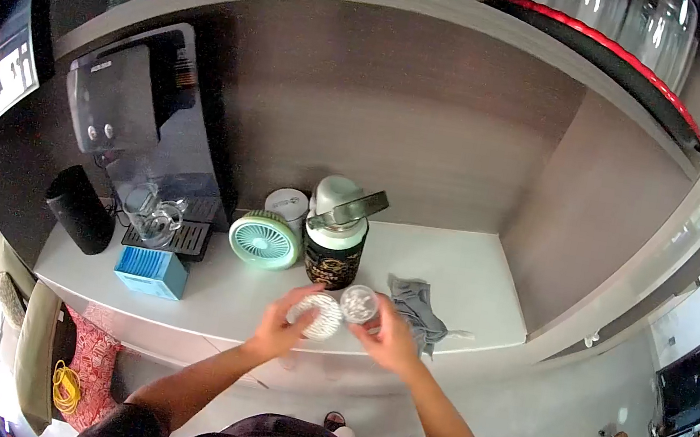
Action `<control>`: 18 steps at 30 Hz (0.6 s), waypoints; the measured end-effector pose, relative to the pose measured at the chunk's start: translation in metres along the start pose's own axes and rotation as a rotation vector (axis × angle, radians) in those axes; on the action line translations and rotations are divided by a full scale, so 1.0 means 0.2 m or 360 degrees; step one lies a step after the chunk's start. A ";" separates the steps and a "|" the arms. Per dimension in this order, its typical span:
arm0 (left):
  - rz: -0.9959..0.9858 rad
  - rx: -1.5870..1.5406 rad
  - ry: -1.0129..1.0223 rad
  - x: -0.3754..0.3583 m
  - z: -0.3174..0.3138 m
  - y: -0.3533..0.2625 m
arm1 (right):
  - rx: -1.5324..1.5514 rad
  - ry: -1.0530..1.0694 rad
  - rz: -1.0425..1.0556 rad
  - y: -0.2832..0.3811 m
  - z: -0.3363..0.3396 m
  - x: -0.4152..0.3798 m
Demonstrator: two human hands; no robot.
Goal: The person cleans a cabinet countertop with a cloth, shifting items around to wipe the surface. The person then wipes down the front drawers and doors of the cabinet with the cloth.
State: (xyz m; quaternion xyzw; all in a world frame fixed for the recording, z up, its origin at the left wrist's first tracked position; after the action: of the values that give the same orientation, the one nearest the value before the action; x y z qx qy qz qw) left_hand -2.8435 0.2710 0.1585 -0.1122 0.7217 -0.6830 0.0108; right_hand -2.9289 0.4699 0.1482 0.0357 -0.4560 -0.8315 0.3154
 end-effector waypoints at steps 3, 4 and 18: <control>0.0093 -0.0134 -0.0190 0.00 0.24 0.08 | 0.0060 -0.0029 0.0079 0.08 -0.21 0.07; 0.0151 -0.0213 -0.0276 -0.01 0.31 0.11 | 0.0075 -0.0092 0.0138 0.11 -0.28 0.09; -0.1205 0.1003 0.0126 -0.13 0.15 -0.24 | -0.1360 -0.0384 0.0337 -0.08 0.09 0.02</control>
State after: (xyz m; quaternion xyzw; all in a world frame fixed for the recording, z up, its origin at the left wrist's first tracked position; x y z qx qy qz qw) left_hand -2.8056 0.2447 0.1998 -0.3319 0.3885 -0.8277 -0.2321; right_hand -2.9468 0.4878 0.1474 -0.2414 -0.1065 -0.9065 0.3297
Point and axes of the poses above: each hand's wrist, its own x-axis towards the middle knuckle, its own z-axis out of the back of the hand, y = z × x, the point moved 4 cm from there along x, towards the middle knuckle, and after that the axes turned 11 degrees about -x, right-handed, at the moved point
